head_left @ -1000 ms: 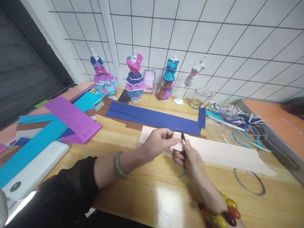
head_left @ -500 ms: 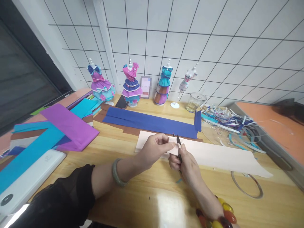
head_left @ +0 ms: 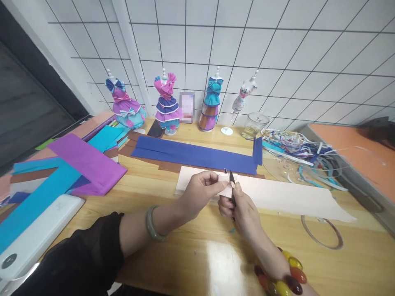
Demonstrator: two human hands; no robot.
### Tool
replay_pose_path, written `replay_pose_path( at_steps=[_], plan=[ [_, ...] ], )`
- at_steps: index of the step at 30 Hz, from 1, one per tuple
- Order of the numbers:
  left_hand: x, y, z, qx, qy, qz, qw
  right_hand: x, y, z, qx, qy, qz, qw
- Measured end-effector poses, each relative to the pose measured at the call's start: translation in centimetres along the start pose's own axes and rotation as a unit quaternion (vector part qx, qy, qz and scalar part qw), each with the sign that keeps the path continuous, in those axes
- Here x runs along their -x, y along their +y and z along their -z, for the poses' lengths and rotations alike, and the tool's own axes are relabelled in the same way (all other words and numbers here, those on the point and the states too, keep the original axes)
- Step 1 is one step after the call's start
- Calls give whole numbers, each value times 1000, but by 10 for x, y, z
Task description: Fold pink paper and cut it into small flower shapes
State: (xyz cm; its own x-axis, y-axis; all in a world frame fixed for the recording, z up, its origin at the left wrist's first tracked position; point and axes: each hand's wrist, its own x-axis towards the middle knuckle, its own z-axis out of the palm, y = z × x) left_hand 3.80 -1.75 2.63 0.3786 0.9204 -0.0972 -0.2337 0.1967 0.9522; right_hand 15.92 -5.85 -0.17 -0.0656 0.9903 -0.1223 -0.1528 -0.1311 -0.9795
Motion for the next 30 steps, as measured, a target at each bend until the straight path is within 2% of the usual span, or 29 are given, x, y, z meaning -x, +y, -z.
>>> replay_pose_path(
  at_steps=[17,30],
  plan=[
    [1,-2,-1,-15,8,-18,1000,2,3,0,-38,21,14,999],
    [1,-3,-3,9,10,-7,1000,1,5,0,-14,29,15,999]
  ],
)
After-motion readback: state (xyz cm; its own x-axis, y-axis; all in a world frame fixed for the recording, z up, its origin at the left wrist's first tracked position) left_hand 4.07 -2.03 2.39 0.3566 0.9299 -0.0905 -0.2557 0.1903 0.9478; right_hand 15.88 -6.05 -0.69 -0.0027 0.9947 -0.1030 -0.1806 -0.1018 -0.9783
